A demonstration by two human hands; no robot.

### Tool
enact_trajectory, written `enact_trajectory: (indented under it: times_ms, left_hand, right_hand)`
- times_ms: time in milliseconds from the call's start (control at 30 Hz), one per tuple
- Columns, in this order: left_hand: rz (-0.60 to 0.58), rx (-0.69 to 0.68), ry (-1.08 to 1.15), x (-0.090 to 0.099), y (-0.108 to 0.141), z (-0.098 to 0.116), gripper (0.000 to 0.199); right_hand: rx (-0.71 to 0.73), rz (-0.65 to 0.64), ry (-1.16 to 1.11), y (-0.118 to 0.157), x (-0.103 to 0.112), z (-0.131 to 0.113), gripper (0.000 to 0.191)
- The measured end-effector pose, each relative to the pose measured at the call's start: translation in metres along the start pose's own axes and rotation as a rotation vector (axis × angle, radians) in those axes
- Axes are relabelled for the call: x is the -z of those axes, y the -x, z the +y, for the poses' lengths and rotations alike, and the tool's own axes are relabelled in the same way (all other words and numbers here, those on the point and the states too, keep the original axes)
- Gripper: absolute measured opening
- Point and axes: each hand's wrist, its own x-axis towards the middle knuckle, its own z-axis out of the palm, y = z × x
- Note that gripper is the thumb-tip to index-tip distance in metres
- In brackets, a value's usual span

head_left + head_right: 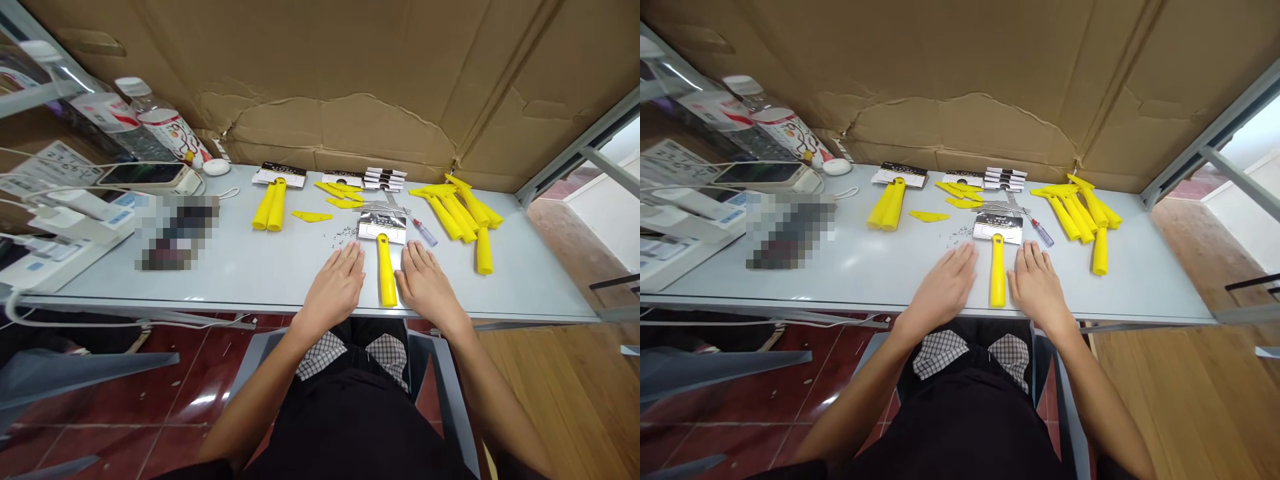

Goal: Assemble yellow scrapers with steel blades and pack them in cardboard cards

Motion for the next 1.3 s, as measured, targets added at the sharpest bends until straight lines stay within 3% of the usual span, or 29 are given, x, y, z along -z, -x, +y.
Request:
enact_trajectory:
  times_ms: [567,733,833,967,1167,1300]
  left_hand:
    - [0.09,0.003,0.044,-0.003,0.0,0.003,0.061]
    - [0.101,0.032,0.099,-0.005,0.0,0.003,0.062]
    - [0.092,0.037,0.127,-0.004,0.0,0.003,0.063]
    - [0.073,0.047,0.136,-0.002,0.0,0.003,0.063]
    - [0.08,0.051,0.167,0.001,0.001,0.003,0.063]
    - [0.076,0.047,0.176,0.001,0.001,0.004,0.063]
  right_hand:
    - [-0.039,0.147,-0.046,0.002,-0.014,-0.007,0.07]
    - [-0.045,0.212,-0.093,-0.004,0.001,-0.009,0.061]
    - [-0.143,0.287,-0.13,-0.013,0.017,-0.022,0.061]
    - [-0.25,0.169,-0.082,-0.032,0.033,-0.041,0.063]
    - [-0.201,0.039,-0.02,-0.055,0.034,-0.044,0.053]
    - [-0.174,0.018,-0.039,-0.06,0.032,-0.042,0.048]
